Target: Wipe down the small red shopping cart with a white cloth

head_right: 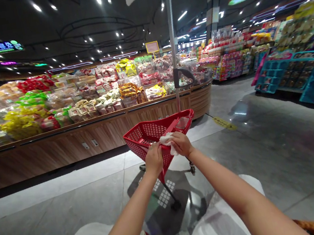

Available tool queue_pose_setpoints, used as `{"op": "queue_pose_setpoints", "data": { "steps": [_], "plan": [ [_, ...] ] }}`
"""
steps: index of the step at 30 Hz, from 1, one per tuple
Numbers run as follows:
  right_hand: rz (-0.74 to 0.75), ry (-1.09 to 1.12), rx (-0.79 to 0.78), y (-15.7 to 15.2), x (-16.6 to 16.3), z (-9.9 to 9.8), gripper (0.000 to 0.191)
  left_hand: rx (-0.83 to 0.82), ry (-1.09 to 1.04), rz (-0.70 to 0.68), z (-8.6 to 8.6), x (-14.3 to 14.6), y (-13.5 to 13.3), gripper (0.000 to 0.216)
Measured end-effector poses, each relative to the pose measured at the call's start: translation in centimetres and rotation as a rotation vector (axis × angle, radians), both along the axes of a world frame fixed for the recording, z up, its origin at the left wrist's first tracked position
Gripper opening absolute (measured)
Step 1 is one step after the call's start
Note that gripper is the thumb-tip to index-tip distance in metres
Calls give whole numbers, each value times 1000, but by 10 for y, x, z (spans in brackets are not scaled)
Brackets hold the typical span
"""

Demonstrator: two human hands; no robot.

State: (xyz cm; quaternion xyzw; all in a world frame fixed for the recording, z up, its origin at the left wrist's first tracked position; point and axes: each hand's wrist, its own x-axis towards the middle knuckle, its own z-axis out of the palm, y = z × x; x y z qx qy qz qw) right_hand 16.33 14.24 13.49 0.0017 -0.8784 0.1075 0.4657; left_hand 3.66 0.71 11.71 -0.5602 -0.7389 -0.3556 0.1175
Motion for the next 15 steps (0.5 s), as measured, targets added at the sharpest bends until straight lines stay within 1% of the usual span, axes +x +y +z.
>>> {"op": "queue_pose_setpoints", "data": {
  "steps": [3,5,9,12,14,15],
  "plan": [
    [-156,-19,-65,9,12,4,50,-61,1,-69,-2,12,14,46],
    [-282,-44,-75,7,12,5,45,-85,-12,-113,-2,19,23,47],
    [-474,-98,7,-11,-2,2,38,-104,-47,-145,-1,27,34,49],
    [-526,-136,84,-14,-8,0,37,-134,-53,-202,-2,18,30,50],
    [-487,-195,144,-5,-4,1,37,-179,-37,-197,-3,-2,19,50],
    [-470,-222,171,2,-1,2,37,-212,-26,-157,-3,-16,12,51]
  ]
}}
